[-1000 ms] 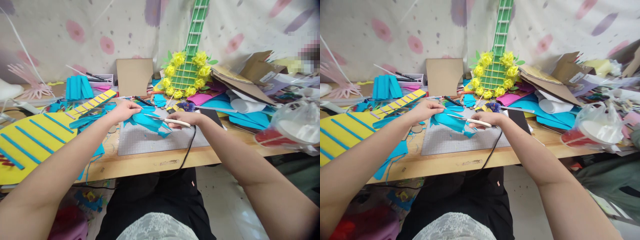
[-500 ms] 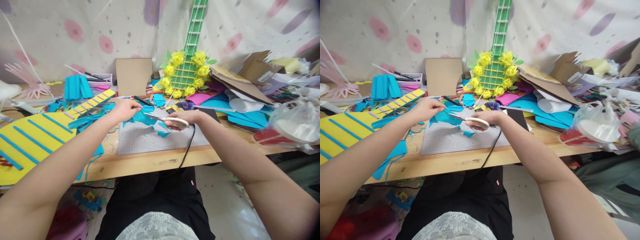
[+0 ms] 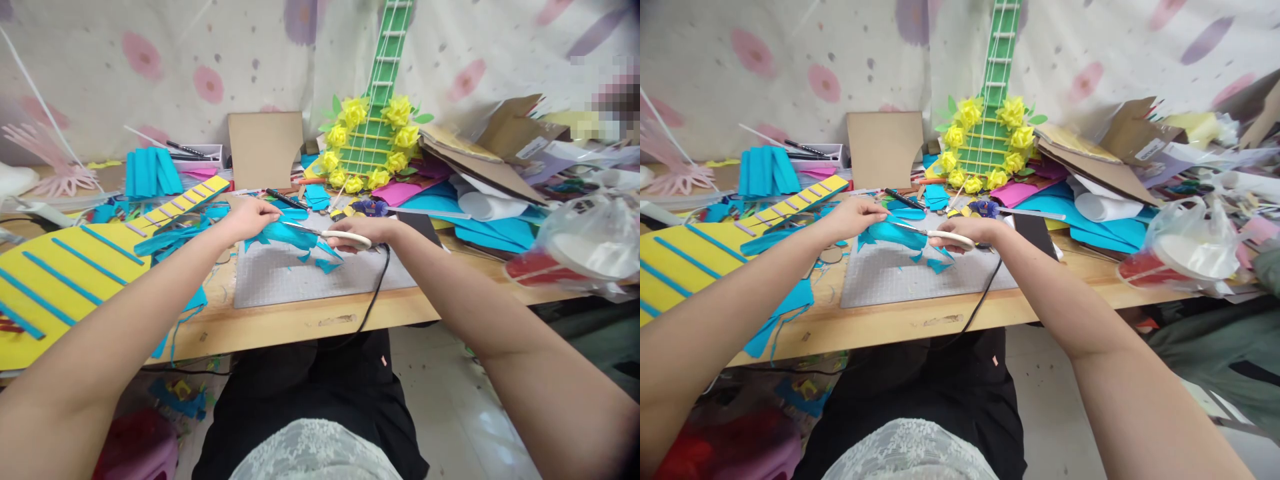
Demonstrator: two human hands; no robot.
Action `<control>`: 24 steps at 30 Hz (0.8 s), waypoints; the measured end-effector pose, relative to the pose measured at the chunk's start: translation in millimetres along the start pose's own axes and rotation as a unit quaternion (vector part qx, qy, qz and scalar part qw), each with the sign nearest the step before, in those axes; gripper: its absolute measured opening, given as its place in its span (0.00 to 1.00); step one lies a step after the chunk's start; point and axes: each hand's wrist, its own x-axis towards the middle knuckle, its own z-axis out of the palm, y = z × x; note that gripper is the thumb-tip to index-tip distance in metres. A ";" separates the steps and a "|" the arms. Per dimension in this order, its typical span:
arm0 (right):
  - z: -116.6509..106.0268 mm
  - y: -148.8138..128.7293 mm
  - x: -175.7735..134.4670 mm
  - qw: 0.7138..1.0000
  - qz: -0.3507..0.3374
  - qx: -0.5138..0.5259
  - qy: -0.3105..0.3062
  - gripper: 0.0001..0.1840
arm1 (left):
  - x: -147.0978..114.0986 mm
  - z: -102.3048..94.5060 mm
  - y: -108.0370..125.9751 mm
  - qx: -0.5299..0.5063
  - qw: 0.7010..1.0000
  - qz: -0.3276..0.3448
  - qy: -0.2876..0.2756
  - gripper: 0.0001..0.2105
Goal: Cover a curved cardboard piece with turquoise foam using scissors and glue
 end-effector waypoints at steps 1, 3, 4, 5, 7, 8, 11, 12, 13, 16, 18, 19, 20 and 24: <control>-1.0 1.5 1.1 1.000 0.002 0.003 0.000 0.27 | 1.2 0.3 -1.1 -0.007 1.000 -0.003 0.001 0.11; -3.2 5.4 4.1 1.000 0.005 0.012 -0.001 0.27 | 3.2 1.0 -3.0 -0.017 1.000 -0.014 0.001 0.11; -4.2 7.7 6.0 1.000 0.004 0.021 -0.002 0.27 | 4.2 1.3 -3.9 -0.021 1.000 -0.020 0.000 0.10; -5.2 9.9 8.2 1.000 0.002 0.030 -0.004 0.27 | 5.1 1.6 -4.8 -0.025 0.999 -0.025 -0.001 0.10; -7.0 13.7 13.1 0.999 0.001 0.050 -0.009 0.27 | 7.2 1.7 -6.7 -0.031 0.999 -0.031 -0.002 0.10; -7.9 15.0 15.4 0.998 0.003 0.061 -0.011 0.26 | 8.3 1.4 -7.6 -0.032 0.999 -0.033 -0.002 0.10; -10.7 15.8 20.8 0.996 0.017 0.089 -0.004 0.26 | 11.2 -1.3 -8.9 -0.027 0.999 -0.040 -0.002 0.10; -11.6 15.4 21.9 0.996 0.021 0.092 0.001 0.26 | 11.8 -2.6 -8.6 -0.024 0.999 -0.043 -0.003 0.10; -12.4 14.8 22.8 0.996 0.021 0.090 0.004 0.26 | 12.1 -4.1 -8.1 -0.021 0.999 -0.047 -0.003 0.10; -14.1 13.8 24.5 0.997 0.013 0.081 0.004 0.27 | 12.0 -7.7 -5.5 -0.014 0.998 -0.054 0.000 0.09; -14.6 14.5 25.7 0.997 0.010 0.070 0.002 0.27 | 11.5 -9.0 -4.6 -0.009 0.999 -0.052 -0.001 0.09; -14.8 15.2 26.3 0.998 0.011 0.061 0.003 0.27 | 11.3 -9.2 -4.6 -0.007 0.999 -0.049 -0.002 0.09; -14.9 15.9 26.9 0.999 0.012 0.050 0.005 0.27 | 11.2 -9.3 -5.0 -0.006 0.999 -0.046 -0.004 0.09; -15.1 14.6 27.1 1.000 0.011 0.019 0.000 0.27 | 10.9 -8.7 -7.7 -0.019 0.999 -0.039 -0.005 0.09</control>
